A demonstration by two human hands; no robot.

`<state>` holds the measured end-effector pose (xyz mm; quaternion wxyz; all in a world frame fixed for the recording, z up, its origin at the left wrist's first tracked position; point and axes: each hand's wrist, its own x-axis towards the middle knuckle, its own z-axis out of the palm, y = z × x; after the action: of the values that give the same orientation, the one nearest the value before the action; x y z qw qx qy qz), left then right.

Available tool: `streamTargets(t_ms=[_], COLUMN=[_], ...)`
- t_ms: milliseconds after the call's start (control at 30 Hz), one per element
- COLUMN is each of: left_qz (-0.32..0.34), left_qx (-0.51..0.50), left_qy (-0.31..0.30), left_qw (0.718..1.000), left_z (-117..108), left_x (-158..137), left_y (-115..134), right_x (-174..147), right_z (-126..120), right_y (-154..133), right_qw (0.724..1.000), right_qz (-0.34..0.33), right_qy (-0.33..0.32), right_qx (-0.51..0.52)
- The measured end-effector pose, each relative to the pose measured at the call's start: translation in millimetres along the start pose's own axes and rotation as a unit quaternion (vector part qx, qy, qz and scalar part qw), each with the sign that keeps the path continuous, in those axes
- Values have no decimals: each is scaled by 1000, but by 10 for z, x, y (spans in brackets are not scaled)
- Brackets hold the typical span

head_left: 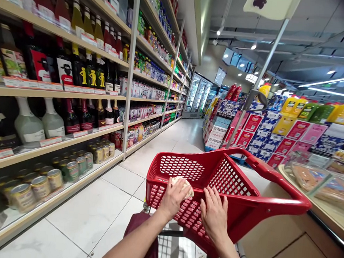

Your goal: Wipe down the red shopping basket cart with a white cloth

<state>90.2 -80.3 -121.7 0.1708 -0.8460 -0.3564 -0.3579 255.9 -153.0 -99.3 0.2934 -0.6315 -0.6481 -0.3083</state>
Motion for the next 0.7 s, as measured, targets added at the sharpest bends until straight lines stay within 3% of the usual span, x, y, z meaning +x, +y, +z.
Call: streamTargets(t_ms=[100, 167, 267, 400, 467, 633, 700], left_qz=[23, -18, -113, -117, -122, -118, -119], left_qx=[-3, 23, 74, 88, 93, 92, 86], left_qy=[-28, -47, -63, -91, -86, -76, -72], left_qw=[999, 998, 989, 985, 984, 986, 987], left_z=[19, -52, -191, -268, -260, -219, -212], left_x=[90, 45, -96, -192, -176, -120, -113], left_y=[91, -33, -303, -463, -455, -441, -449], right_x=[78, 152, 289, 429, 409, 174, 125], right_z=[1, 66, 233, 387, 341, -127, -248], right_y=[-164, -364, -719, -929, -719, 571, 888], right_qw=[998, 993, 991, 992, 992, 1000, 998], right_qz=[-42, -67, -45, -27, -42, -23, -5], right_qy=[-10, -34, -55, -43, -39, -8, 21], right_qx=[50, 91, 115, 118, 109, -10, -56])
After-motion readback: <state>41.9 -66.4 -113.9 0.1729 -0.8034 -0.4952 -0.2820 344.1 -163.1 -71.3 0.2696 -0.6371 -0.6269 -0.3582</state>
